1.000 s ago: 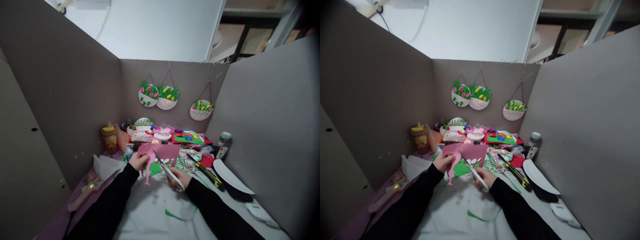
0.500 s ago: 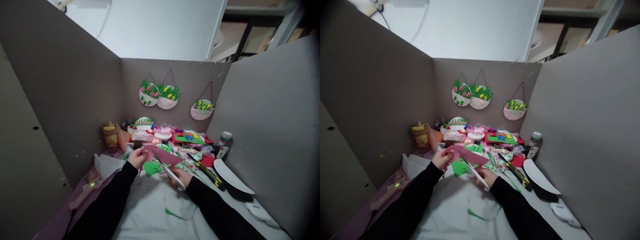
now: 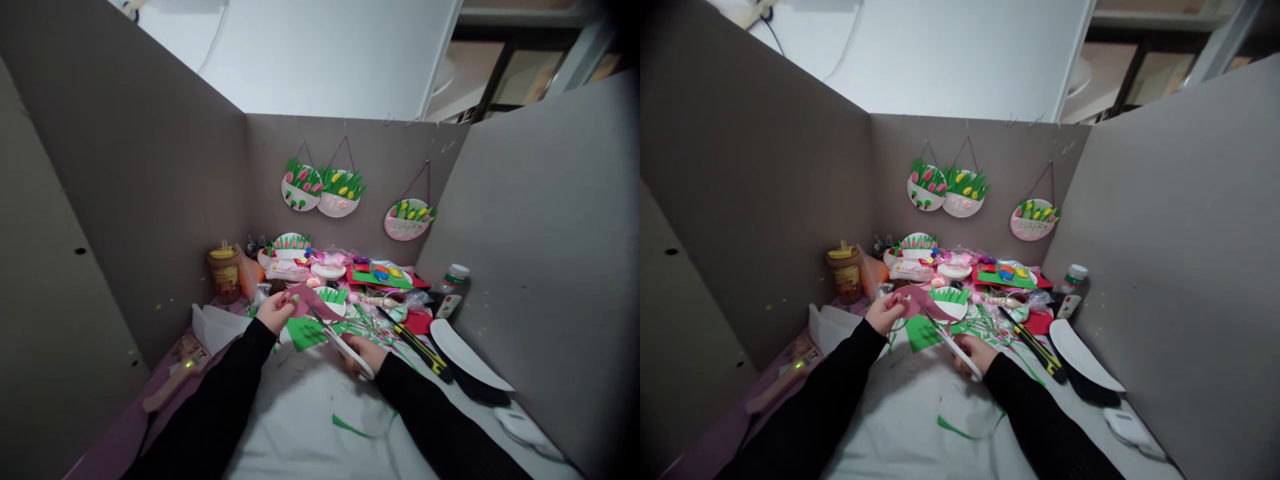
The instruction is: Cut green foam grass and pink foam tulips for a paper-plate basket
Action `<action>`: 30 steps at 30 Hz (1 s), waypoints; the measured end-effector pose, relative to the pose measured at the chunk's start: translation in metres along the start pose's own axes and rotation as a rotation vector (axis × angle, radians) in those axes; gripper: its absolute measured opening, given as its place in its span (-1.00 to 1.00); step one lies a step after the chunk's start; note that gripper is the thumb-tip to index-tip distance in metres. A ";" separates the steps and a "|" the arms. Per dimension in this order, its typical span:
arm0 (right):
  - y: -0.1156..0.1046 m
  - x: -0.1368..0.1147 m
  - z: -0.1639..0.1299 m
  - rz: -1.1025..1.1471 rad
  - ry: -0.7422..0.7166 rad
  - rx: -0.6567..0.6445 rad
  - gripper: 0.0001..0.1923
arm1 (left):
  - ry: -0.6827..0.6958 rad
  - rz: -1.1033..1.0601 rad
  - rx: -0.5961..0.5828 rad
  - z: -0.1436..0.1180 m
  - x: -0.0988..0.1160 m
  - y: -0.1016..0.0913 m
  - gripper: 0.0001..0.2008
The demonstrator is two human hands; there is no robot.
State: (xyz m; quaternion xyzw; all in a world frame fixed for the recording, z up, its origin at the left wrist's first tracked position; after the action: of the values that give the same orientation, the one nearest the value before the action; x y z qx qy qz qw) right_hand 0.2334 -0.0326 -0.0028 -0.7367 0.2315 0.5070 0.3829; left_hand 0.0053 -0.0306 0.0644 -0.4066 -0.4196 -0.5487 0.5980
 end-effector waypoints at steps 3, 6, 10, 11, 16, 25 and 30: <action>0.000 0.006 0.003 0.064 -0.019 -0.027 -0.79 | -0.003 0.058 -0.020 0.001 0.001 -0.005 -0.76; 0.000 0.008 0.003 0.090 -0.047 -0.050 -0.79 | -0.010 0.122 -0.010 0.002 0.001 -0.009 -0.81; 0.001 0.003 0.001 0.085 -0.062 -0.045 -0.79 | 0.002 0.165 0.015 0.004 0.001 -0.013 -0.82; 0.001 0.002 0.001 0.084 -0.061 -0.043 -0.79 | 0.009 0.160 0.027 0.004 0.001 -0.013 -0.81; 0.004 0.000 0.002 0.147 -0.047 -0.008 -0.74 | 0.370 0.273 0.462 -0.007 0.007 -0.014 -0.59; 0.014 0.006 0.008 0.212 -0.133 0.022 -0.62 | 0.252 0.299 0.034 -0.017 -0.007 0.017 -0.83; 0.021 -0.007 0.001 0.156 -0.064 -0.018 -0.72 | -0.072 -0.133 0.090 -0.004 -0.016 0.015 -0.68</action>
State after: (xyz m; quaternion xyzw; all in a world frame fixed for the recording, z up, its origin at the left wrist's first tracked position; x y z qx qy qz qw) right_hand 0.2151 -0.0442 -0.0037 -0.7034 0.2711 0.5607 0.3427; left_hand 0.0196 -0.0279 0.0474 -0.3700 -0.4909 -0.5529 0.5625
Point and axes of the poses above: each hand's wrist, its own z-axis towards the middle knuckle, its own y-axis out of the palm, x = y × z, the point moved 1 cm from there along z, towards the middle knuckle, and after that the axes turned 3 degrees about -z, right-handed, at the moved point
